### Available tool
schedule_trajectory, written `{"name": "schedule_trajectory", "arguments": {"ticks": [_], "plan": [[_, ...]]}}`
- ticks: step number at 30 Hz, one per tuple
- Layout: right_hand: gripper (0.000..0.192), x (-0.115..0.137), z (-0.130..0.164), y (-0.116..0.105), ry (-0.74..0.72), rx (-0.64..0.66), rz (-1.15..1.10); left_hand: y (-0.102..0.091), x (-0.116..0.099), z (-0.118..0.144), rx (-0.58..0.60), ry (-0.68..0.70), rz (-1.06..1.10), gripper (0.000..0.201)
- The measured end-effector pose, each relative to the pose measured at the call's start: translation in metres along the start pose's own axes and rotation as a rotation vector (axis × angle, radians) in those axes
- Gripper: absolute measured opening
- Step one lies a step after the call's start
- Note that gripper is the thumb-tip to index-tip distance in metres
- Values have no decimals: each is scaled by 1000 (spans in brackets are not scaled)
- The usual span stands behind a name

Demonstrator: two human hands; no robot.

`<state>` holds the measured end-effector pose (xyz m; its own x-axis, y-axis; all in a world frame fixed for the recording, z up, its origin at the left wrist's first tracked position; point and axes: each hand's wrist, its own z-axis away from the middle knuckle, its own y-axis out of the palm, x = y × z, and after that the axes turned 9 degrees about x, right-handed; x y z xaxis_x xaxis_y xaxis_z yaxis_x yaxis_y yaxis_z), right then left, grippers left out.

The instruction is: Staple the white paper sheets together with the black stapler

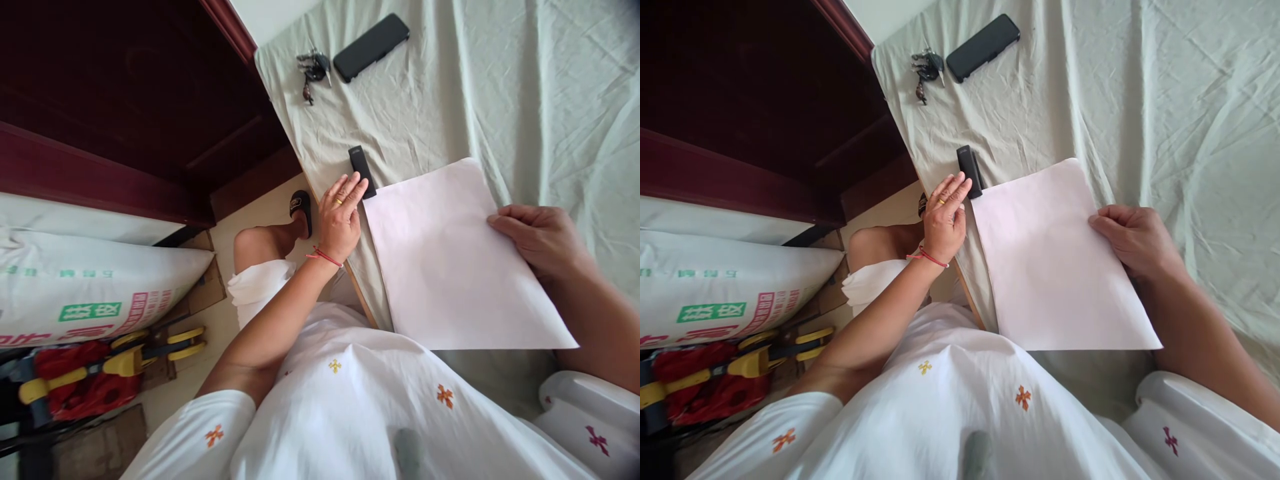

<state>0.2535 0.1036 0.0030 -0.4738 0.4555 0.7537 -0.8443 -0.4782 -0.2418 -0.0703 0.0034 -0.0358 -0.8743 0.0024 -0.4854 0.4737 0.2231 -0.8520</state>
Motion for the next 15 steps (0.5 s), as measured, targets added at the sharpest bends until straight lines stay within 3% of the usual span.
{"name": "schedule_trajectory", "arguments": {"ticks": [8, 15], "plan": [[32, -4, -2, -3, -25, 15, 23, 5, -8, 7, 57, -65, -49, 59], [35, -7, -3, -3, -2, 26, 21, -9, -6, 7, 160, 5, -125, 63]]}}
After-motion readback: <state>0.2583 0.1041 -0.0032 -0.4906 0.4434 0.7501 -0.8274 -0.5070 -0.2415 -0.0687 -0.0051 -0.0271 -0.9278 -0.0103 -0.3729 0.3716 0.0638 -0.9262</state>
